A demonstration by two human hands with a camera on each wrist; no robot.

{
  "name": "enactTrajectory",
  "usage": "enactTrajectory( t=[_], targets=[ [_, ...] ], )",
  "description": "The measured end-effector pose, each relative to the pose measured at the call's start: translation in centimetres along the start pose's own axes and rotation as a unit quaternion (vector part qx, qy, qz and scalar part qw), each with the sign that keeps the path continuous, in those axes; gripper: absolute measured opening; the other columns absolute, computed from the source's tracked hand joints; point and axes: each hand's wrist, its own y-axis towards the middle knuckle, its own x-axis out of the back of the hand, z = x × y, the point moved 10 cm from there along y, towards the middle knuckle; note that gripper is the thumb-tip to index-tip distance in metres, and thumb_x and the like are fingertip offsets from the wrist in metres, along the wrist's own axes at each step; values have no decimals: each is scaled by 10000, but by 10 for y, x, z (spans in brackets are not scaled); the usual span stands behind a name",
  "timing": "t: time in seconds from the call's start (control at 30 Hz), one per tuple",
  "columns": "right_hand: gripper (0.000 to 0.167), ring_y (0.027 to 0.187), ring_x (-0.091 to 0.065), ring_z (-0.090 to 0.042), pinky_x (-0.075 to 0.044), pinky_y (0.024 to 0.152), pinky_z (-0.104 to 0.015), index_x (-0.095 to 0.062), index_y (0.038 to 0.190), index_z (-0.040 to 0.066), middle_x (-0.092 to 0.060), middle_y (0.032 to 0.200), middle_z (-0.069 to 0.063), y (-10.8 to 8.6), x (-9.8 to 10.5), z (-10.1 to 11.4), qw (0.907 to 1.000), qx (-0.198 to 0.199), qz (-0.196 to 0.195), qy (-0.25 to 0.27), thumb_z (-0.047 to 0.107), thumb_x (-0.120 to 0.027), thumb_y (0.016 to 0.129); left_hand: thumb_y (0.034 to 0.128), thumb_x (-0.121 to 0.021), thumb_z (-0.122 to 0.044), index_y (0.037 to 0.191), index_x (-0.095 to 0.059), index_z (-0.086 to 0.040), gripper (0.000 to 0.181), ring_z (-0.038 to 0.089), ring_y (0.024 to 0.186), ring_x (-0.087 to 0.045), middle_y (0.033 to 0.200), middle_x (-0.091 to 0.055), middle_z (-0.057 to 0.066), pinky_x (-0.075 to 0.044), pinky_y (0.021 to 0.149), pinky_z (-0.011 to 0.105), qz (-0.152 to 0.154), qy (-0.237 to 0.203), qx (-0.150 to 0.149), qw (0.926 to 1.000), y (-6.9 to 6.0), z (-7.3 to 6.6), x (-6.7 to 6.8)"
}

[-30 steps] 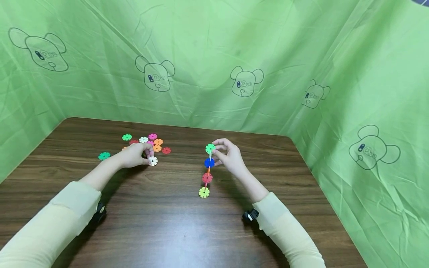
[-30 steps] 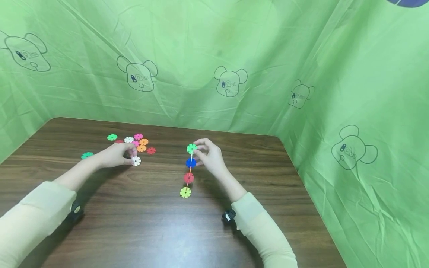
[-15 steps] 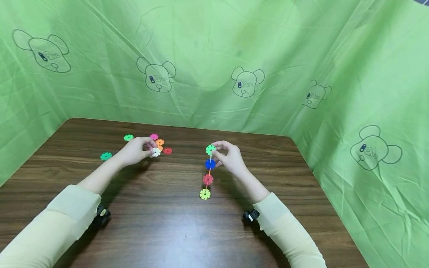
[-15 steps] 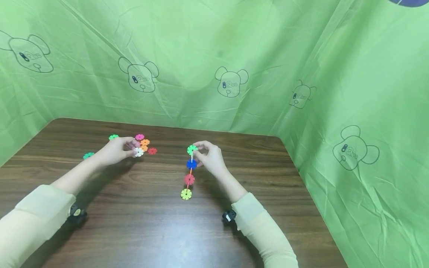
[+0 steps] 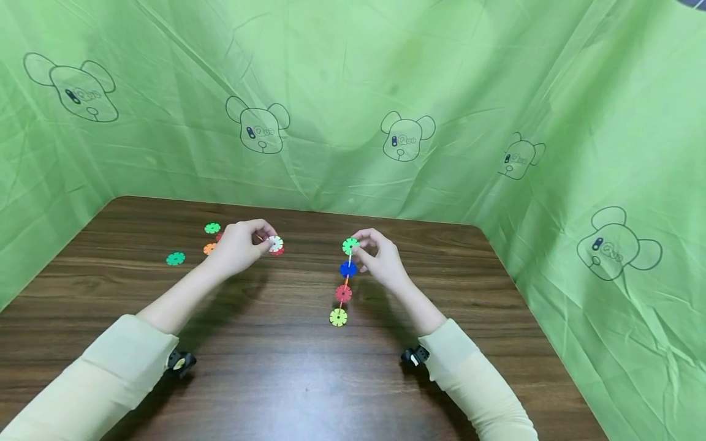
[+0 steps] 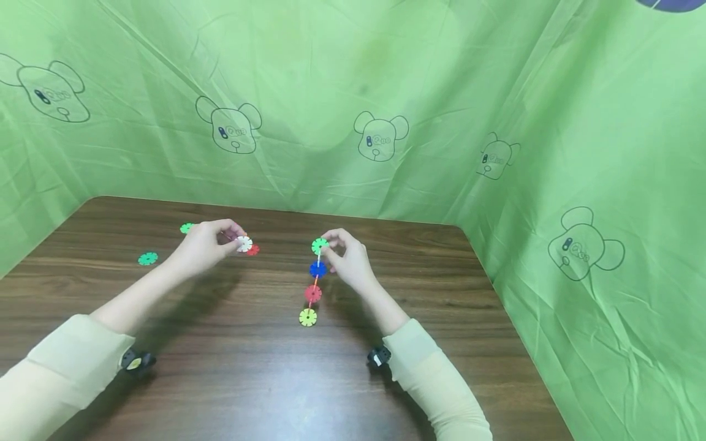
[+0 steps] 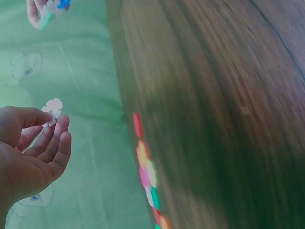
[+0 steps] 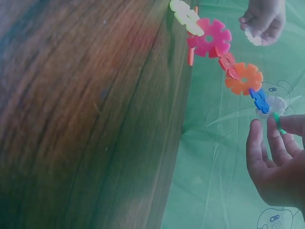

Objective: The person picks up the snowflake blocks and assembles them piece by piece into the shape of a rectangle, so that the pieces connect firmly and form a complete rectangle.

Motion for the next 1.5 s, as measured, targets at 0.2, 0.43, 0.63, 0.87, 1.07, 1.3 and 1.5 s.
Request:
enactTrajectory(
  t=[0.2, 0.43, 0.63, 0.87, 1.07, 1.3, 1.5],
  targets=[
    [230, 768, -633, -446, -561, 589, -481, -564, 1117, -70, -641, 893, -284, 0, -1, 2, 9997, 88, 44, 220, 7, -597, 903, 855, -679, -130, 899, -670, -114, 48, 154, 684, -613, 796, -677, 14, -462, 634, 300, -224, -198, -230, 9993, -2, -27, -3],
    [233, 781, -622, -477, -545, 617, -548, -552, 1118, -79, -626, 899, -300, -1, -2, 3, 9975, 72, 72, 704, -6, -594, 901, 851, -679, -116, 910, -674, -98, 62, 159, 719, -623, 793, -672, 29, -486, 681, 320, -440, -648, -223, 9967, -2, -47, -2],
    [227, 789, -610, -503, -530, 629, -580, -546, 1109, -90, -621, 908, -313, -3, -3, 9, 9959, 155, 62, 887, -15, -593, 899, 845, -681, -117, 954, -683, -87, 113, 152, 705, -643, 809, -691, 45, -486, 643, 291, -462, -945, -170, 9943, 2, -61, -7],
    [218, 720, -636, -385, -535, 609, -560, -556, 1096, -75, -630, 905, -308, -6, -4, 21, 9962, 550, 88, 665, -12, -603, 894, 854, -680, -128, 957, -701, -90, 111, 156, 666, -669, 781, -702, 43, -520, 585, 260, -409, -1446, -2, 9886, 7, -67, -16],
    [202, 676, -651, -242, -544, 579, -512, -568, 1074, -67, -655, 884, -263, -10, -6, 34, 9947, 931, 57, 440, -4, -617, 889, 860, -679, -117, 951, -688, -38, 120, 282, 691, -694, 795, -706, 104, -560, 589, 286, -292, -2125, 310, 9762, 7, -66, -24],
    [172, 655, -643, -393, -557, 536, -422, -579, 1035, -62, -672, 857, -232, -17, -8, 52, 9883, 1523, -44, 112, -16, -628, 877, 861, -680, -97, 944, -680, -10, 121, 299, 684, -696, 804, -699, 143, -572, 603, 288, -167, -2606, 538, 9638, 6, -65, -30],
    [150, 570, -631, -383, -557, 523, -411, -591, 1001, -66, -668, 821, -230, -22, -9, 65, 9810, 1931, -164, -106, -36, -637, 861, 868, -678, -115, 959, -680, -11, 138, 203, 643, -689, 822, -705, 139, -577, 626, 335, -132, -2664, 589, 9620, 3, -69, -30]
  ],
)
